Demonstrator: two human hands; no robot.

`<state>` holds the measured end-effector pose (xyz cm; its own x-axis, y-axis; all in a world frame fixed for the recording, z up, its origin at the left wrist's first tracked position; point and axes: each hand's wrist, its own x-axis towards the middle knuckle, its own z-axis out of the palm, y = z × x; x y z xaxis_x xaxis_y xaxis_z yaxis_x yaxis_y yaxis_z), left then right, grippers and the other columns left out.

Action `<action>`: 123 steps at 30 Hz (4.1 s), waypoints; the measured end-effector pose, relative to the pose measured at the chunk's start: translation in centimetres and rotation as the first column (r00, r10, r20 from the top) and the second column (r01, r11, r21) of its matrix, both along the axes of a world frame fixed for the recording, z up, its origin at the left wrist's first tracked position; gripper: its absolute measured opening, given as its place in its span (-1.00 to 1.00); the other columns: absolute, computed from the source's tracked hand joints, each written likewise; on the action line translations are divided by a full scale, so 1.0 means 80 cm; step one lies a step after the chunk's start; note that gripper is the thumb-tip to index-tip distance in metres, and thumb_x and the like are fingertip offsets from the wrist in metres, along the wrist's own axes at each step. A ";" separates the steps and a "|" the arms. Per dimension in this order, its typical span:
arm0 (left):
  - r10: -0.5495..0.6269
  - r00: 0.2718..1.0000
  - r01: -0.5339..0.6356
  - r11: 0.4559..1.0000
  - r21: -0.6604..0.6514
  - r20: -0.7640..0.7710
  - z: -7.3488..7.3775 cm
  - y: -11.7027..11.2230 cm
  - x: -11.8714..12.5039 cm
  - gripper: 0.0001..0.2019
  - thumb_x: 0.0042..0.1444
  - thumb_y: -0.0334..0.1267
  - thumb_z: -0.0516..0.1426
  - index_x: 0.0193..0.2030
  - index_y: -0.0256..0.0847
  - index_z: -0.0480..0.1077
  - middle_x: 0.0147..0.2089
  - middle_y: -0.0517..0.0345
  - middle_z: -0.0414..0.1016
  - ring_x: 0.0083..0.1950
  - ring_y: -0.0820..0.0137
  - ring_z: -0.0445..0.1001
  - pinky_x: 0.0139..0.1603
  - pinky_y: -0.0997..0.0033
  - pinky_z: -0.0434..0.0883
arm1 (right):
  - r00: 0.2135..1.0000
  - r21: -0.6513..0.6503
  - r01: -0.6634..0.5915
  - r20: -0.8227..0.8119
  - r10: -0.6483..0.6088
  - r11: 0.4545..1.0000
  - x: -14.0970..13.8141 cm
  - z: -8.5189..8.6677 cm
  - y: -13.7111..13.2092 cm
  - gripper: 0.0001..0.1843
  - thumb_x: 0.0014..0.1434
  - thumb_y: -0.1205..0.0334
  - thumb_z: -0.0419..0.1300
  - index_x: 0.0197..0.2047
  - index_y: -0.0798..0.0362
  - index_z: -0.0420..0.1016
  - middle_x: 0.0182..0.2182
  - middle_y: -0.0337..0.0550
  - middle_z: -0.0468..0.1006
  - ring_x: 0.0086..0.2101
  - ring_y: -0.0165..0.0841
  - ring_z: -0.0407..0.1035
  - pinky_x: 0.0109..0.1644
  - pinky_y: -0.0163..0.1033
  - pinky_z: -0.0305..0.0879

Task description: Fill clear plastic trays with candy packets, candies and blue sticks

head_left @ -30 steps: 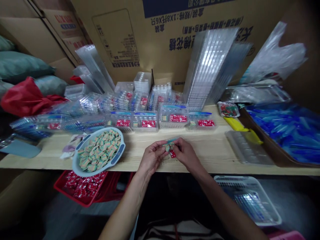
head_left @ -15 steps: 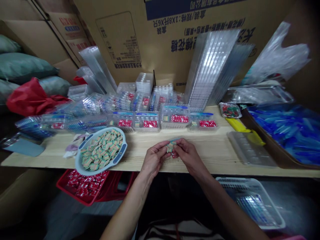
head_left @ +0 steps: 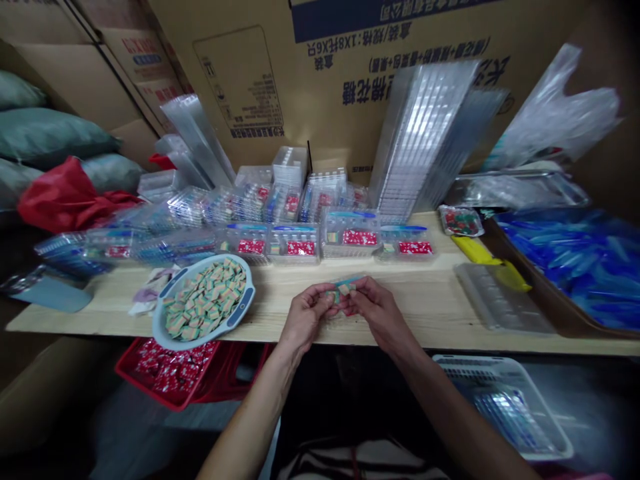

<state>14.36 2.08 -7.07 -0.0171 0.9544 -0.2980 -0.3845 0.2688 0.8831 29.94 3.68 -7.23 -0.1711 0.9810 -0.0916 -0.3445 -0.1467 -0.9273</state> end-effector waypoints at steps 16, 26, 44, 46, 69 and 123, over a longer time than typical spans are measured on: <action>0.036 0.990 -0.032 0.999 0.031 -0.137 -0.007 0.004 -0.011 -0.51 -0.19 -0.17 0.48 -0.08 -0.28 0.62 -0.27 0.08 0.63 -0.33 0.49 0.49 -0.22 0.50 0.42 | 0.999 -0.017 0.009 0.049 -0.008 1.000 0.014 -0.012 0.004 -0.51 -0.04 -0.21 0.42 -0.30 -0.02 0.41 -0.34 -0.14 0.63 -0.35 -0.24 0.53 -0.20 -0.12 0.46; -0.185 0.443 0.398 0.917 0.008 -0.877 0.002 0.024 -0.025 -0.79 0.01 -0.41 0.22 -0.20 -0.20 0.62 -0.31 0.15 0.59 -0.32 0.37 0.46 -0.21 0.42 0.33 | 0.790 0.307 -0.041 0.592 -0.157 0.951 0.035 -0.059 0.021 -0.85 0.11 0.07 0.13 -0.35 -0.04 0.36 -0.55 -0.30 0.42 -0.50 -0.33 0.28 -0.36 -0.22 0.14; -0.043 0.001 0.534 0.844 -0.036 -0.999 -0.007 0.013 -0.016 -0.83 0.24 -0.43 0.08 -0.18 -0.20 0.50 -0.13 0.02 0.49 -0.21 0.32 0.48 -0.19 0.40 0.35 | 0.749 0.295 -0.069 0.646 -0.146 0.953 0.032 -0.053 0.017 -0.93 0.10 0.17 0.12 -0.32 -0.05 0.37 -0.50 -0.25 0.51 -0.46 -0.29 0.37 -0.33 -0.21 0.20; -0.012 -0.016 0.613 0.790 -0.020 -1.000 -0.004 0.004 -0.016 -0.78 0.23 -0.48 0.04 -0.18 -0.21 0.50 -0.11 0.00 0.49 -0.13 0.30 0.47 -0.10 0.37 0.36 | 0.759 0.298 -0.072 0.636 -0.142 0.952 0.032 -0.052 0.017 -0.91 0.12 0.14 0.10 -0.33 -0.05 0.35 -0.50 -0.24 0.50 -0.45 -0.28 0.36 -0.32 -0.21 0.20; -0.045 0.558 0.282 0.949 0.138 -0.828 -0.017 0.013 -0.026 -0.85 0.10 -0.44 0.20 -0.30 -0.18 0.60 -0.28 0.12 0.61 -0.23 0.35 0.53 -0.10 0.39 0.39 | 0.901 0.206 0.027 0.419 -0.113 0.978 0.032 -0.041 0.019 -0.69 0.10 -0.08 0.22 -0.42 -0.04 0.31 -0.58 -0.34 0.29 -0.52 -0.38 0.16 -0.42 -0.25 0.06; 0.640 0.099 0.392 0.678 0.622 -0.762 -0.086 0.033 -0.050 -0.77 0.29 -0.40 0.06 -0.01 -0.22 0.49 0.09 -0.14 0.40 0.11 0.15 0.45 0.05 0.08 0.51 | -0.271 0.264 -0.595 0.823 -0.498 0.759 0.229 0.049 0.176 0.00 0.21 -0.28 0.16 0.52 0.08 -0.02 0.15 0.34 0.35 0.10 0.19 0.22 0.15 0.18 0.04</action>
<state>10.36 4.74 -13.96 0.0994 0.7438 0.6610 0.8750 -0.3817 0.2979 48.28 17.72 -3.29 -0.4677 0.8686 0.1639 0.8824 0.4480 0.1438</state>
